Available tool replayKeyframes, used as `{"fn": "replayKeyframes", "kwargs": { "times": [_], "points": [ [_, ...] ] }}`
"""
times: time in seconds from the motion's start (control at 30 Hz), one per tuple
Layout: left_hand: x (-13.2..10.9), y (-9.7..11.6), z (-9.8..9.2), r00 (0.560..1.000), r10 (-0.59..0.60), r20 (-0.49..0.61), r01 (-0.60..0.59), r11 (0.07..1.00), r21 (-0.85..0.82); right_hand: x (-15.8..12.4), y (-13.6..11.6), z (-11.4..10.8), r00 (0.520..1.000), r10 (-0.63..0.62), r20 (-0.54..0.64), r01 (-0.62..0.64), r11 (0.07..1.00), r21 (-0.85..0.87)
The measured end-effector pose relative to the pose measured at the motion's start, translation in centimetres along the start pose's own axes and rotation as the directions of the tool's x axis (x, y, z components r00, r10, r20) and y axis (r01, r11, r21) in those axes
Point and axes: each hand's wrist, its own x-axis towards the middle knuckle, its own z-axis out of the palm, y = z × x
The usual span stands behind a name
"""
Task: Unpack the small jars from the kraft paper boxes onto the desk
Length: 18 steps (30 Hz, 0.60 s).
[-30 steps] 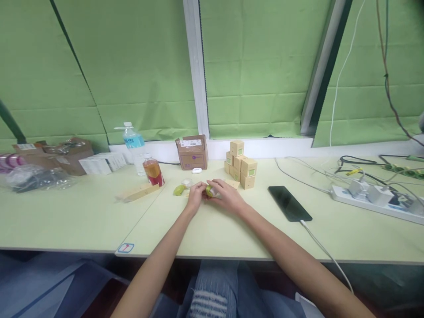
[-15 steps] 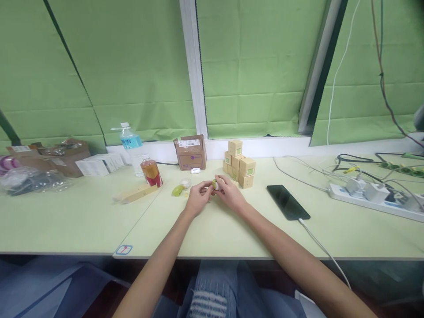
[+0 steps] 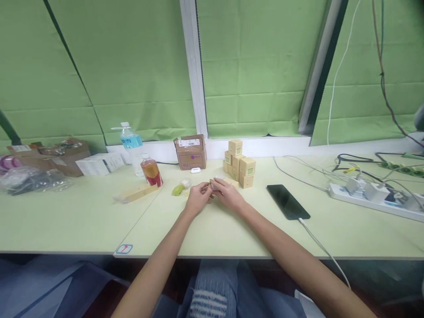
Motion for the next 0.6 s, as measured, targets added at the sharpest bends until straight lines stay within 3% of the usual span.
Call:
{"fn": "replayKeyframes", "kwargs": {
  "times": [0.37,0.6],
  "points": [
    [-0.25,1.03,0.2,0.999,0.035,0.031,-0.034,0.999,-0.039,0.06,-0.31,-0.28,1.0,0.015,0.024,-0.017,0.999,0.047],
    [-0.38,0.63,-0.07,0.993,0.113,0.044,-0.116,0.991,0.072,-0.05,-0.3,-0.04,0.999,0.041,0.014,-0.041,0.998,0.041]
  ]
}}
